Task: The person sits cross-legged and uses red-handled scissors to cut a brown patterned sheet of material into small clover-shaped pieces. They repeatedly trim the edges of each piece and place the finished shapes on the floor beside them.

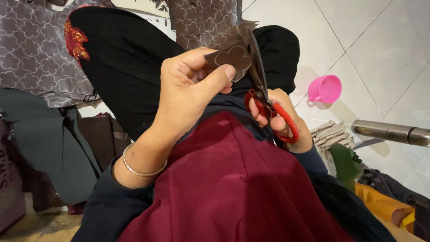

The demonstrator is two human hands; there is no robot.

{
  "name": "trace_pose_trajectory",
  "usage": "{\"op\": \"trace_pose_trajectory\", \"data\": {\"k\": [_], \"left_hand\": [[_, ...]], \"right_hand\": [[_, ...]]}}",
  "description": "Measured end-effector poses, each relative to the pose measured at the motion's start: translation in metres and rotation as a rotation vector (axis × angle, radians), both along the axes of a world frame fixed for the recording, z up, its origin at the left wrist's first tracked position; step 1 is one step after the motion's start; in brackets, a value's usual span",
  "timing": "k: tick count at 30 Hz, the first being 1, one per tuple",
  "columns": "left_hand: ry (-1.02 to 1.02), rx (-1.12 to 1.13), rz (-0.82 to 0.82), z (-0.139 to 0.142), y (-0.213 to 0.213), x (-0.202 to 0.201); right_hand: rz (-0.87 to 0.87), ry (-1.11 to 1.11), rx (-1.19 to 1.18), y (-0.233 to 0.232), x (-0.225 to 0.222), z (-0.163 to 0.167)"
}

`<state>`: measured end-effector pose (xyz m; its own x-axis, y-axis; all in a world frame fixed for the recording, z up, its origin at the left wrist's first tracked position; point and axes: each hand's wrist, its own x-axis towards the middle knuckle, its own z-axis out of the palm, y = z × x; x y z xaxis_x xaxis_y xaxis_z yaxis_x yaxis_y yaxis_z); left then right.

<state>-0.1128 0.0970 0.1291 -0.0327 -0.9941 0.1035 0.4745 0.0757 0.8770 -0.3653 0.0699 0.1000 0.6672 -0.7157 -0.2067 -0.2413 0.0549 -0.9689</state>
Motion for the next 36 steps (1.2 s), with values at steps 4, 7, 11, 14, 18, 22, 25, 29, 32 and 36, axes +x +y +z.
{"op": "trace_pose_trajectory", "data": {"k": [4,7,11,14,18,22,25,29,32,36], "left_hand": [[-0.009,0.016,-0.004,0.0,0.001,0.0],[0.004,0.028,-0.008,0.001,0.001,0.0],[0.006,0.03,-0.006,0.002,0.0,0.002],[-0.038,0.018,-0.022,0.001,0.0,0.003],[-0.119,-0.009,-0.057,-0.001,-0.001,0.005],[-0.189,-0.017,-0.061,0.0,0.001,0.003],[-0.187,-0.027,-0.079,0.002,0.002,0.004],[-0.283,-0.058,-0.078,0.006,0.002,0.008],[-0.359,-0.05,-0.082,0.007,0.002,0.012],[-0.529,-0.128,-0.063,0.007,0.001,0.017]], "right_hand": [[0.001,-0.011,-0.011,0.002,-0.006,-0.007],[-0.019,-0.007,-0.009,0.002,-0.006,-0.006],[-0.071,-0.017,-0.015,0.006,0.001,0.008],[-0.143,-0.071,-0.006,0.019,0.006,0.027],[-0.227,-0.1,-0.005,0.031,0.013,0.04],[-0.175,-0.117,-0.008,0.03,0.013,0.039],[-0.088,-0.099,0.003,0.02,0.007,0.031],[0.11,0.01,-0.04,-0.005,-0.006,0.012],[0.167,0.085,-0.076,-0.013,-0.016,0.001],[0.162,0.087,-0.069,-0.01,-0.014,0.002]]}}
